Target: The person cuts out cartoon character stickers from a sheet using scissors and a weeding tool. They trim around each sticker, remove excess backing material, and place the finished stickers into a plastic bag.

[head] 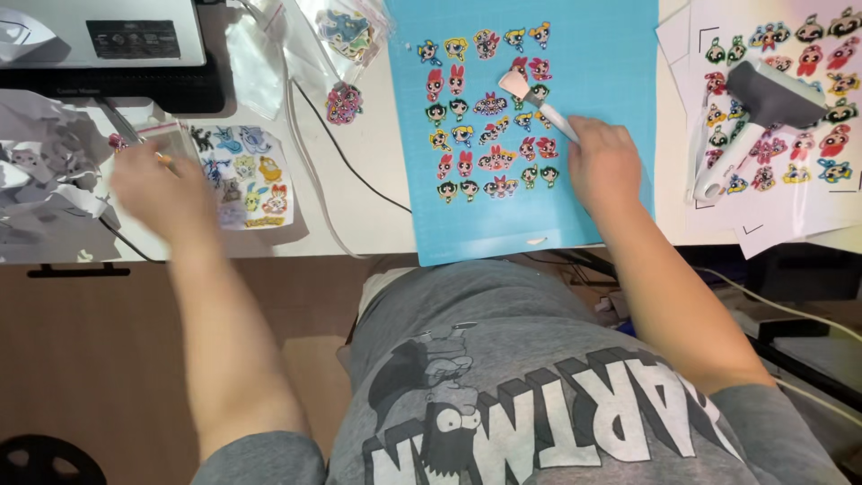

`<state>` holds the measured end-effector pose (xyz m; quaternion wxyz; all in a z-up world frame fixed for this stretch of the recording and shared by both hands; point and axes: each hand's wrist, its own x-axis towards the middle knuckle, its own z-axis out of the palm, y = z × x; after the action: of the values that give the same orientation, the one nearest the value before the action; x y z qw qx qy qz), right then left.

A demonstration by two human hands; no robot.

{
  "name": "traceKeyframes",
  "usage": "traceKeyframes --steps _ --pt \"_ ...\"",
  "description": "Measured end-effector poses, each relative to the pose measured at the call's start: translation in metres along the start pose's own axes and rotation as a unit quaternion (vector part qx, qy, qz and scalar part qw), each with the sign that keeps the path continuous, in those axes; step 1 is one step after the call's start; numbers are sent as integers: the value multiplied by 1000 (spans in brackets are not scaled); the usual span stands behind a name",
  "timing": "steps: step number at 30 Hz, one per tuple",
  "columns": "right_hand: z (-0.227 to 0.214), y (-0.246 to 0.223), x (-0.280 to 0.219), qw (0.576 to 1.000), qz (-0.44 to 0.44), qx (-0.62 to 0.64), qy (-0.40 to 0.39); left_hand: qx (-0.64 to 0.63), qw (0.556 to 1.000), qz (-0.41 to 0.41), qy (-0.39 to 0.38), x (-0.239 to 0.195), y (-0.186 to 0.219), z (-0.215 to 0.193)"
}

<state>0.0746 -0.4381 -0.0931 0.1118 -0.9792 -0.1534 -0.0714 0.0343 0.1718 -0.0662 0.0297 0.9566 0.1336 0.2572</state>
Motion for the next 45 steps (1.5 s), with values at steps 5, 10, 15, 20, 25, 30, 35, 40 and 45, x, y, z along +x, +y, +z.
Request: traceKeyframes --steps 5,10,15,20,25,30,35,40,45 --pt "-35 5 14 996 74 55 -14 -237 968 51 -67 -34 164 25" --pt "-81 27 20 994 98 -8 -52 -356 908 198 -98 -58 297 16" --pt "-78 54 21 988 39 -129 -74 -310 915 216 -141 -51 358 32" --pt "-69 62 37 978 -4 -195 -72 -273 927 210 -151 -42 378 48" --pt "-75 66 57 975 -12 -197 -105 -208 939 239 -133 -45 377 45" --pt "-79 76 77 944 -77 -289 -136 -215 935 240 -151 -42 374 41" --pt "-75 79 83 927 -128 -342 -87 -210 936 240 -148 -42 374 41" --pt "-80 77 85 940 -102 -300 -126 -213 937 231 -150 -45 375 46" --pt "-97 70 75 942 -90 -289 -143 -242 933 223 -146 -45 374 49"
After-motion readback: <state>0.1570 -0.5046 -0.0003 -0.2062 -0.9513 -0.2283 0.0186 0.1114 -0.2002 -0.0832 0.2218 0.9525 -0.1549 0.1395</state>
